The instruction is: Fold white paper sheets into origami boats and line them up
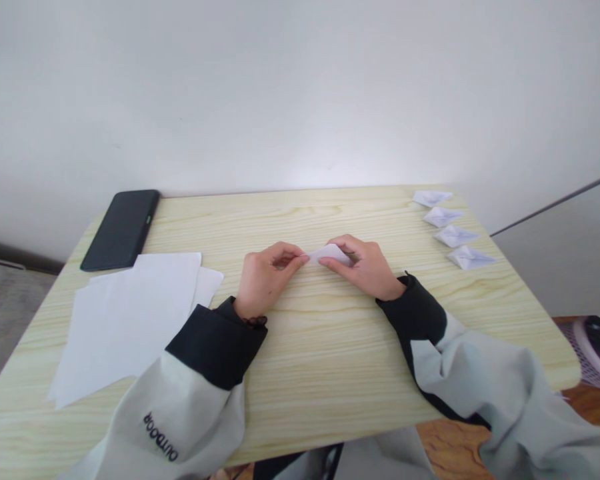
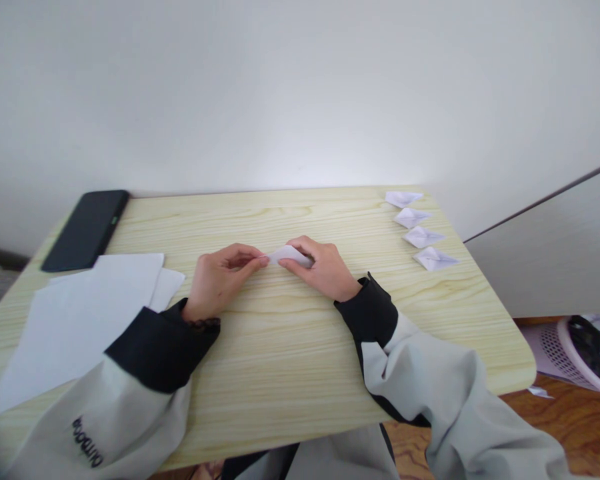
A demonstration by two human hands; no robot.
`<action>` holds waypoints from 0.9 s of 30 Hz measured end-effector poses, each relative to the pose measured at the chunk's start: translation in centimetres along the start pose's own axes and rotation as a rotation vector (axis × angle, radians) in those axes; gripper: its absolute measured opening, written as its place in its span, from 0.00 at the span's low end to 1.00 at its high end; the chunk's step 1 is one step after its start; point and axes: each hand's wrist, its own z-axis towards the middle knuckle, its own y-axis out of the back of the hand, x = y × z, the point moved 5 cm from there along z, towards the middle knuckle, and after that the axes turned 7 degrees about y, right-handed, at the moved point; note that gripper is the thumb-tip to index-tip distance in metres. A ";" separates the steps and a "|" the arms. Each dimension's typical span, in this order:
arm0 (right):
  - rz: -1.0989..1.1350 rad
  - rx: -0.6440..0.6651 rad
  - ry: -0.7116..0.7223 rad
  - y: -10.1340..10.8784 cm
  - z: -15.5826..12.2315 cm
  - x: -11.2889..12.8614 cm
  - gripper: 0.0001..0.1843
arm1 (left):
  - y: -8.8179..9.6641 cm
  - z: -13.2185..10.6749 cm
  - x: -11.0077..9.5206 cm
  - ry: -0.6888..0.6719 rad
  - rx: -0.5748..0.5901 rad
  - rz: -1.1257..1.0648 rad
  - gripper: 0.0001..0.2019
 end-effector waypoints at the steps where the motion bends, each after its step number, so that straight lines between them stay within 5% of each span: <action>1: -0.002 0.003 -0.005 0.0 0.0 0.0 0.10 | -0.1 0.0 0.0 -0.001 0.011 -0.011 0.09; 21: -0.033 -0.012 -0.022 0.1 0.0 -0.2 0.11 | -0.7 0.0 0.4 0.058 0.124 -0.217 0.15; 27: -0.036 0.000 -0.001 0.1 0.0 0.0 0.10 | -0.6 0.0 0.4 0.044 0.120 -0.110 0.15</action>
